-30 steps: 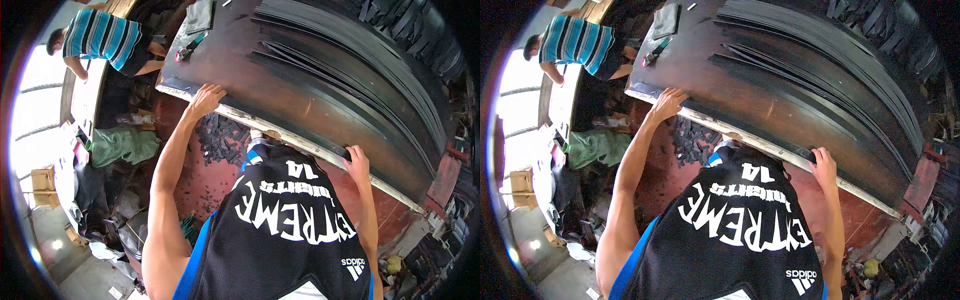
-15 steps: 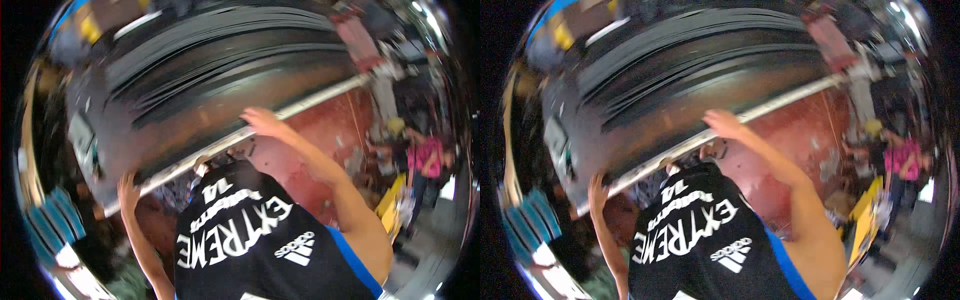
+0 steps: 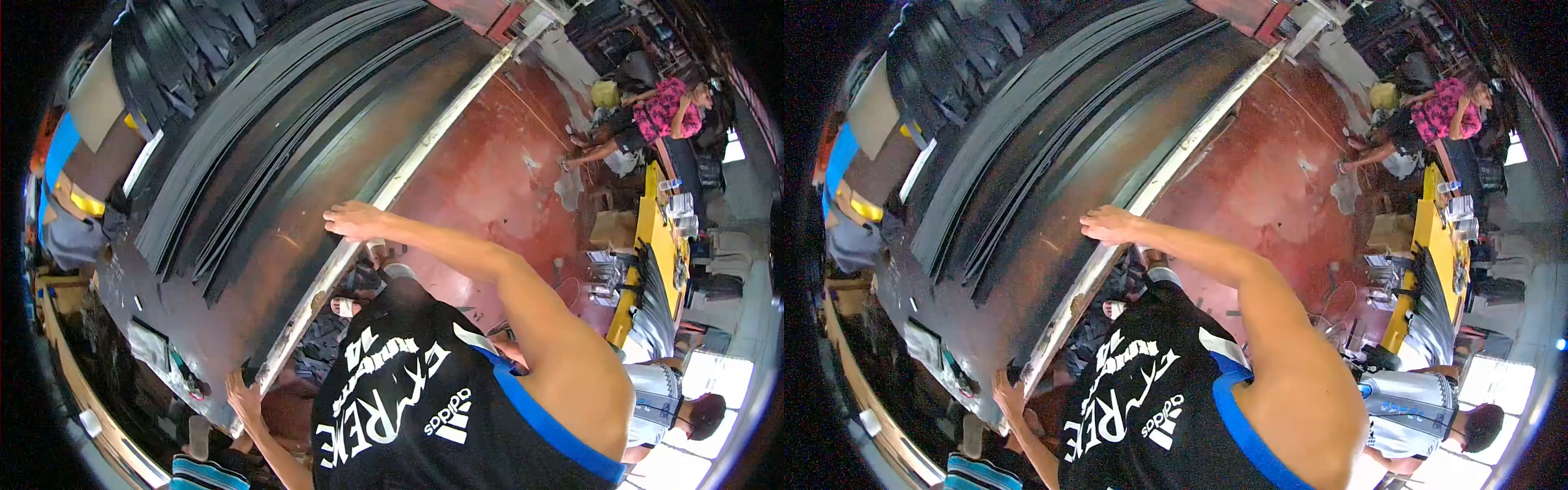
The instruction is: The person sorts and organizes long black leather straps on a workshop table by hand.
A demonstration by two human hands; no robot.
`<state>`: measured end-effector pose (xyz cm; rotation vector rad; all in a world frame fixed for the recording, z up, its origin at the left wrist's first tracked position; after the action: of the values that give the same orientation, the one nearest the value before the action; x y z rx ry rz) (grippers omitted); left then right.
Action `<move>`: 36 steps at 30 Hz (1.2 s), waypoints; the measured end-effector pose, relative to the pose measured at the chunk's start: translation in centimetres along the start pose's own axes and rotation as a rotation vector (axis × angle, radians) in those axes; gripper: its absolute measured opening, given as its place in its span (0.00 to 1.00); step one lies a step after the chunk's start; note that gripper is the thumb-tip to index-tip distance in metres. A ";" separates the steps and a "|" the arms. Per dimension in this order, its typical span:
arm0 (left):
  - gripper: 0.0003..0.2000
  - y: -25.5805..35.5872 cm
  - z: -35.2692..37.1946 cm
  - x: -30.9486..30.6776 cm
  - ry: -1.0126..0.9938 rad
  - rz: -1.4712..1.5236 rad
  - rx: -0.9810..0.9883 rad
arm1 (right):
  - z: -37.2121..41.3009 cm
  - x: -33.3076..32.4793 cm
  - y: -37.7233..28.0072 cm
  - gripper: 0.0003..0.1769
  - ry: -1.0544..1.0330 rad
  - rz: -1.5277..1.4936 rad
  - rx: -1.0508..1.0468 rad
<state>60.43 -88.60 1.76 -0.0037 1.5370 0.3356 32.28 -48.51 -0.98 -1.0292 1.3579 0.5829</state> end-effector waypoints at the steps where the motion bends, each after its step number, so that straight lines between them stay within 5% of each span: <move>1: 0.30 0.1 -0.2 -0.1 -0.026 0.000 -0.023 | 0.0 0.1 0.0 0.25 0.036 0.016 -0.018; 5: 0.33 -0.7 0.2 0.8 -0.036 -0.036 -0.012 | -0.3 0.4 -0.1 0.28 -0.098 -0.025 0.018; 7: 0.39 2.1 -0.5 -0.2 -0.082 -0.158 -0.041 | 0.3 1.8 0.1 0.31 0.143 0.026 -0.055; 8: 0.42 4.0 -1.9 -0.7 -0.125 -0.115 -0.036 | -0.2 1.0 -0.1 0.34 -0.063 -0.015 -0.024; 9: 0.44 6.1 -3.3 -1.3 -0.170 -0.073 -0.031 | 0.0 0.3 -0.2 0.39 -0.054 -0.041 -0.028; 11: 0.36 15.4 -7.7 -4.6 -0.036 0.165 -0.007 | 1.8 -3.3 0.0 0.39 0.116 -0.136 -0.037; 13: 0.27 23.7 -12.3 -4.7 0.183 0.320 0.110 | 4.9 -7.2 1.6 0.26 0.411 -0.306 0.024; 16: 0.19 38.1 -19.6 -1.5 0.216 0.398 0.203 | 12.1 -11.2 6.9 0.16 0.727 -0.418 0.034; 20: 0.12 60.0 -26.4 3.3 0.117 0.391 0.385 | 25.3 -10.1 20.1 0.11 0.947 -0.416 0.449; 23: 0.10 74.7 -30.9 5.5 0.052 0.468 0.542 | 37.2 -4.5 28.0 0.13 0.512 -0.251 0.818; 25: 0.09 81.2 -34.4 8.3 0.075 0.545 0.605 | 45.6 -5.9 29.6 0.13 0.541 -0.256 1.420; 27: 0.11 86.8 -37.7 11.0 0.129 0.470 0.693 | 53.1 1.4 32.9 0.14 0.308 -0.326 1.459; 29: 0.12 91.4 -39.9 12.8 0.131 0.457 0.738 | 60.9 6.3 31.5 0.24 1.443 -0.660 1.090; 31: 0.13 94.4 -41.6 15.1 0.116 0.366 0.711 | 64.4 5.4 30.4 0.21 0.377 -0.309 1.647; 36: 0.15 96.7 -44.4 18.9 0.177 0.242 0.693 | 68.0 9.2 24.9 0.13 0.482 -0.590 2.034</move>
<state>-3.79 -1.75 1.37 0.7155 1.7653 -0.0245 47.34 19.47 -22.99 0.2641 1.1566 -1.4073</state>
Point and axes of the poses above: each hand's wrist, its own z-axis away from the middle knuckle, its own x-axis out of the palm, y = z × x, the point moved 7 cm from there along -z, towards the middle knuckle, and after that the axes turned 10 degrees about y, right-handed, at the moved point
